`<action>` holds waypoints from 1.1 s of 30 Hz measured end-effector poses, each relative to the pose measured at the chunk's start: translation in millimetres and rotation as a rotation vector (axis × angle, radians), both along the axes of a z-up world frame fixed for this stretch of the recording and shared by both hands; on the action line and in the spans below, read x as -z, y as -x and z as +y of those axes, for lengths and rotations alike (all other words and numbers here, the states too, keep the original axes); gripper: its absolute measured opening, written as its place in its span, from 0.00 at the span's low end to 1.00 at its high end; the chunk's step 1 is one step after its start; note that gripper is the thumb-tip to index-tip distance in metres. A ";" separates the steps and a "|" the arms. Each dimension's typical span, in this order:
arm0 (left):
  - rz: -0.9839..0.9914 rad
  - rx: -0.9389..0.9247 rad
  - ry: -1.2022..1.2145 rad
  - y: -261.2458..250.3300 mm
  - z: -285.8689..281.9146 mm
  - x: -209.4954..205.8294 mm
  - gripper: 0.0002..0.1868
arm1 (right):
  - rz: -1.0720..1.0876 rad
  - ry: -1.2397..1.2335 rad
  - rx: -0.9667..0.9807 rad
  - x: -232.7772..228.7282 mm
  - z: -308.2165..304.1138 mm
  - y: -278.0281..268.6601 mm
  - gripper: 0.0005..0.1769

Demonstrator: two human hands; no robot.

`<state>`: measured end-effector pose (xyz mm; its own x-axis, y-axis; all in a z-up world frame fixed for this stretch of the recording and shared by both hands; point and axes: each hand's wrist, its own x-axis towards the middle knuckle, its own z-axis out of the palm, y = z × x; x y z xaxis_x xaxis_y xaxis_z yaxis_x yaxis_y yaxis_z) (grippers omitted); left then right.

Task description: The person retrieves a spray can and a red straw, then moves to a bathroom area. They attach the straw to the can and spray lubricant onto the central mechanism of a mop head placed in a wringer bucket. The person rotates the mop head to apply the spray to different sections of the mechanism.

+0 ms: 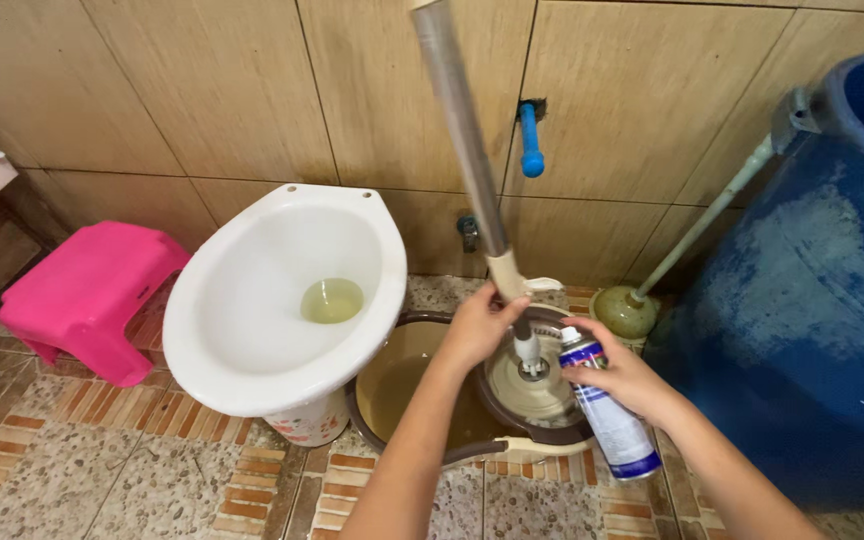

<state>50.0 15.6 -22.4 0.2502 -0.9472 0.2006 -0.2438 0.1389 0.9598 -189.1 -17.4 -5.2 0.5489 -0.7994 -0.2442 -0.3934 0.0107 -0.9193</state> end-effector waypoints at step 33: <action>-0.293 -0.600 -0.106 37.7 50.7 54.7 0.19 | -0.707 -0.394 -0.151 0.7 2.8 61.9 0.55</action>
